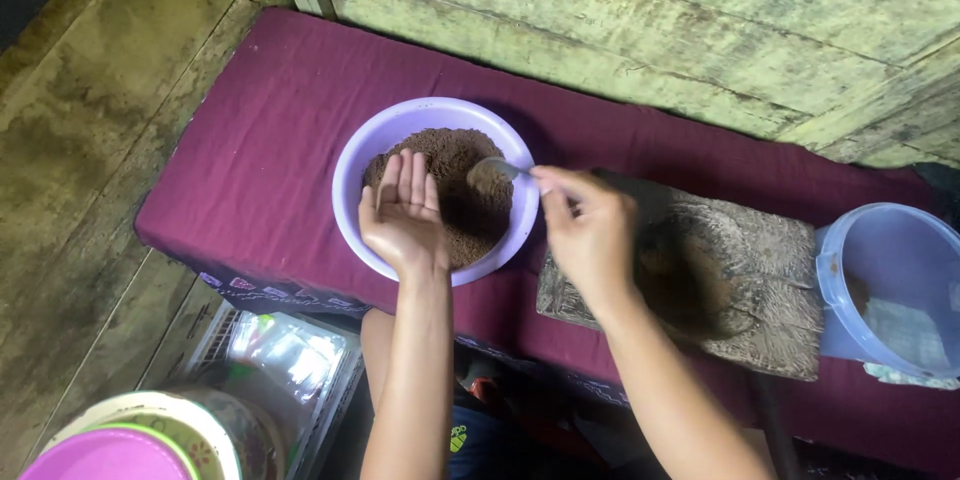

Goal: Transferring brown powder from a plastic bowl to a stone mortar using a spoon and then stirring it.

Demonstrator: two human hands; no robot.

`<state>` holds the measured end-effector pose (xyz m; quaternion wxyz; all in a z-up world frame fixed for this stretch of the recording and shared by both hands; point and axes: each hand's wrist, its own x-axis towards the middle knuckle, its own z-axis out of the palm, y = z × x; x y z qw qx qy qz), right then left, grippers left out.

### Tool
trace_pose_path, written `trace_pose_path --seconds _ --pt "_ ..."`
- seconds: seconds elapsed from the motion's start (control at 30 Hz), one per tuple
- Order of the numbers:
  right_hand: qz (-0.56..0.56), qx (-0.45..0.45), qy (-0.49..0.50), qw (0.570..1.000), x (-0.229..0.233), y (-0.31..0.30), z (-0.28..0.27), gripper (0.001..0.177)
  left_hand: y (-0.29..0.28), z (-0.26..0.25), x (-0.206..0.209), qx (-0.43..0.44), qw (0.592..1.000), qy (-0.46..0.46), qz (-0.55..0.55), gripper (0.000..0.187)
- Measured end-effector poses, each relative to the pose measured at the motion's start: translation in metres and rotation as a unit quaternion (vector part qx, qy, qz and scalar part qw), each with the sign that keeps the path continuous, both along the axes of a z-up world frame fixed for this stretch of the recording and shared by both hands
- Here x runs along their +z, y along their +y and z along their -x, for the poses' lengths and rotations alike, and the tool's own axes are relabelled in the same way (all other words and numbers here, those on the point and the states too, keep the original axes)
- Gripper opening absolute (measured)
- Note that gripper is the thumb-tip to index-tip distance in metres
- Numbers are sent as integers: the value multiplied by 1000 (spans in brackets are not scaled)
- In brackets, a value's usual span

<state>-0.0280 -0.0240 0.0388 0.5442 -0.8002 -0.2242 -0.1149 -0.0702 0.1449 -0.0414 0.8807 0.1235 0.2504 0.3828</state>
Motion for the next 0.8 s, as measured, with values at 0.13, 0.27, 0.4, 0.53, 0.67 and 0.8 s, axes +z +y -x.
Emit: trace_pose_path --seconds 0.13,0.27,0.4,0.53,0.67,0.8 --pt "95 49 -50 993 -3 7 9 30 7 10 -4 24 999 24 -16 66" --pt "93 41 -33 994 -5 5 9 29 7 13 -8 30 999 25 -10 65" --pt "66 30 -39 997 3 -2 9 25 3 8 -10 16 1000 21 -1 67" --pt "40 16 -45 998 6 -14 9 23 -5 3 -10 6 1000 16 6 68" --pt "25 -15 -46 999 10 -32 11 23 -19 -3 -2 -10 1000 19 4 67" --pt "-4 -57 -17 998 15 -56 13 24 -36 -14 1 -30 999 21 2 64"
